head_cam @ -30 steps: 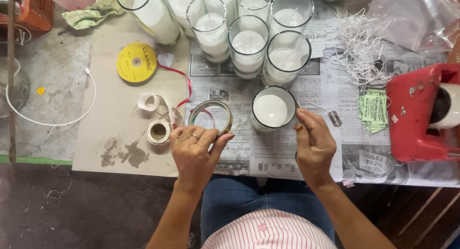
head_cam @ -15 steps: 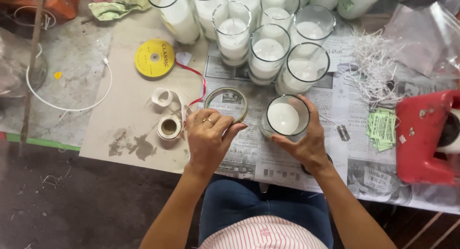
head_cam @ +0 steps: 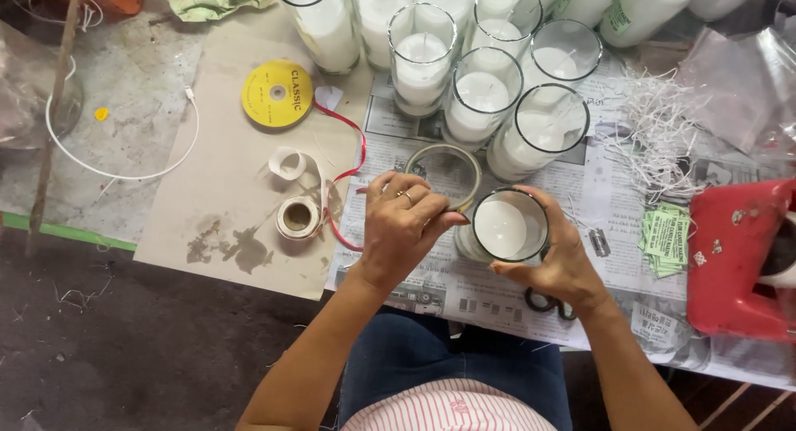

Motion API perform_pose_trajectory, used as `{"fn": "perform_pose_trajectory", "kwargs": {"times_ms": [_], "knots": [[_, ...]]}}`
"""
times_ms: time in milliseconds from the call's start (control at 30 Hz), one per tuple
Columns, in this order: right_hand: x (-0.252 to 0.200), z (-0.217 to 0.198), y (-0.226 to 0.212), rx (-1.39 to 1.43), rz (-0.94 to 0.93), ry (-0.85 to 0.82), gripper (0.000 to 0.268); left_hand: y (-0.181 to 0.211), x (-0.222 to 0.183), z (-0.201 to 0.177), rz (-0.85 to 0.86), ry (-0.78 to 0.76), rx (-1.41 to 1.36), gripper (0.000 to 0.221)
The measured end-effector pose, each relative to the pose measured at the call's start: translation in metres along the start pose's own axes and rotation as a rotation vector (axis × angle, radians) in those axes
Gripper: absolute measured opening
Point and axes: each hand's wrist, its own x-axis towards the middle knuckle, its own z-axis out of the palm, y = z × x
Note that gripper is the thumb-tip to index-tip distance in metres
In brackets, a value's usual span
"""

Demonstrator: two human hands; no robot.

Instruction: Decorating glass candles by measuring, cutting, and wrapping red ribbons and gold trim around them.

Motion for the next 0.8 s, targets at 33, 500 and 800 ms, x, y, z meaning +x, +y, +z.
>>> {"fn": "perform_pose_trajectory", "kwargs": {"times_ms": [33, 500, 800], "knots": [[0.003, -0.004, -0.002, -0.001, 0.001, 0.0, 0.113, 0.002, 0.0, -0.001, -0.001, 0.0, -0.001, 0.025], [0.012, -0.031, 0.0, 0.194, 0.18, -0.278, 0.1, 0.036, -0.006, -0.022, 0.032, -0.081, 0.042, 0.029], [-0.024, 0.013, -0.018, 0.028, 0.041, 0.061, 0.127, 0.052, -0.016, -0.025, -0.024, -0.031, 0.093, 0.032]]}}
